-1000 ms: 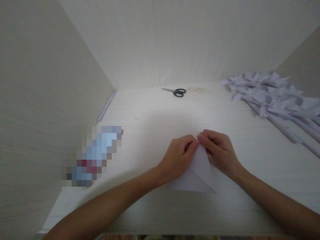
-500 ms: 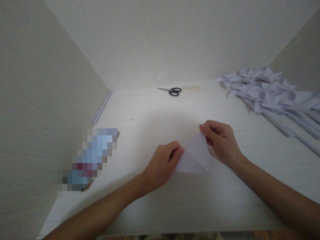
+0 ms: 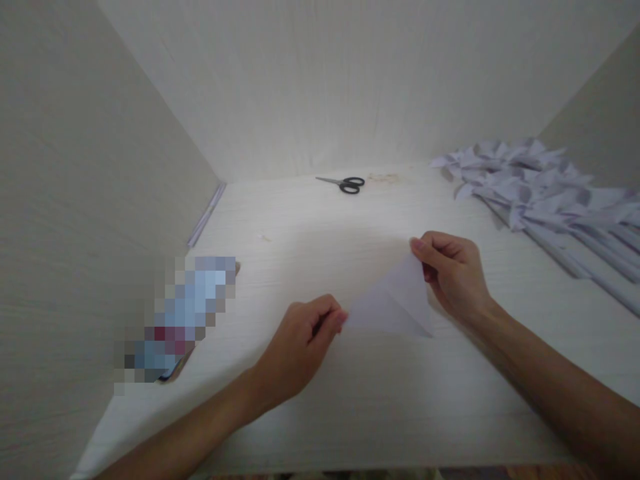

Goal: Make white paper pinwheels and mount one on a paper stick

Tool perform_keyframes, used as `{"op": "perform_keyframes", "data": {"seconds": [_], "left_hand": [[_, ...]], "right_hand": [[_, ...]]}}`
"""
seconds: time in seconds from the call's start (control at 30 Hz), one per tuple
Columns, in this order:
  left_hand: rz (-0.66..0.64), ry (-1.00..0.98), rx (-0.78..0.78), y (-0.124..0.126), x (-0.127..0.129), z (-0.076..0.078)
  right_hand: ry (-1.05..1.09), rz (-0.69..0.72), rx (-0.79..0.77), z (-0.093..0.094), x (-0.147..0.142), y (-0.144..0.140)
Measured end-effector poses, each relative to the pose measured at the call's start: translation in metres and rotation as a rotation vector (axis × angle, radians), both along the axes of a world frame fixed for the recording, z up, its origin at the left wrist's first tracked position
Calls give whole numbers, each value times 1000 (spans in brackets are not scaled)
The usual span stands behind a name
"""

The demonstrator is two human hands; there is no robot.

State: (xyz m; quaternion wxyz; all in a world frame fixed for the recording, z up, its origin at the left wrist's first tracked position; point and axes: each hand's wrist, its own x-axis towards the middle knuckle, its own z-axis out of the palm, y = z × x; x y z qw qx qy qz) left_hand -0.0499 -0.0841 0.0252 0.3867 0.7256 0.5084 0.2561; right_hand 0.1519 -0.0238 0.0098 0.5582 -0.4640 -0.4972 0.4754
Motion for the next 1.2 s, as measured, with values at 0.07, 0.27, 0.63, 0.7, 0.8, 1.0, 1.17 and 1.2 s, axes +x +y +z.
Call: {"op": "perform_keyframes", "data": {"seconds": [0.07,0.27,0.63,0.7,0.8,1.0,1.17,1.2], "left_hand": [[6,6,-6,-2,-4,-1],[210,-42,-143,2,-23,-9],[15,-110,-83,16,26,-11],[-9,-94,-71,15,25,-13],[-47,-98,-50,15,22,-12],[-74,-59,9,14,20,-9],[-72,-57,31,13,20,-9],[-69,-54,35,13,19,-9]], "right_hand": [[36,-25,-16,3,3,2],[109,-128,12,5,12,6],[-202,215,-71,-6,-19,-22],[-256,252,-63,-5,-25,-25],[-336,275,-12,-3,-34,-30],[-383,211,24,0,-33,-29],[-314,104,35,2,-16,-17],[-296,83,35,1,-12,-14]]}}
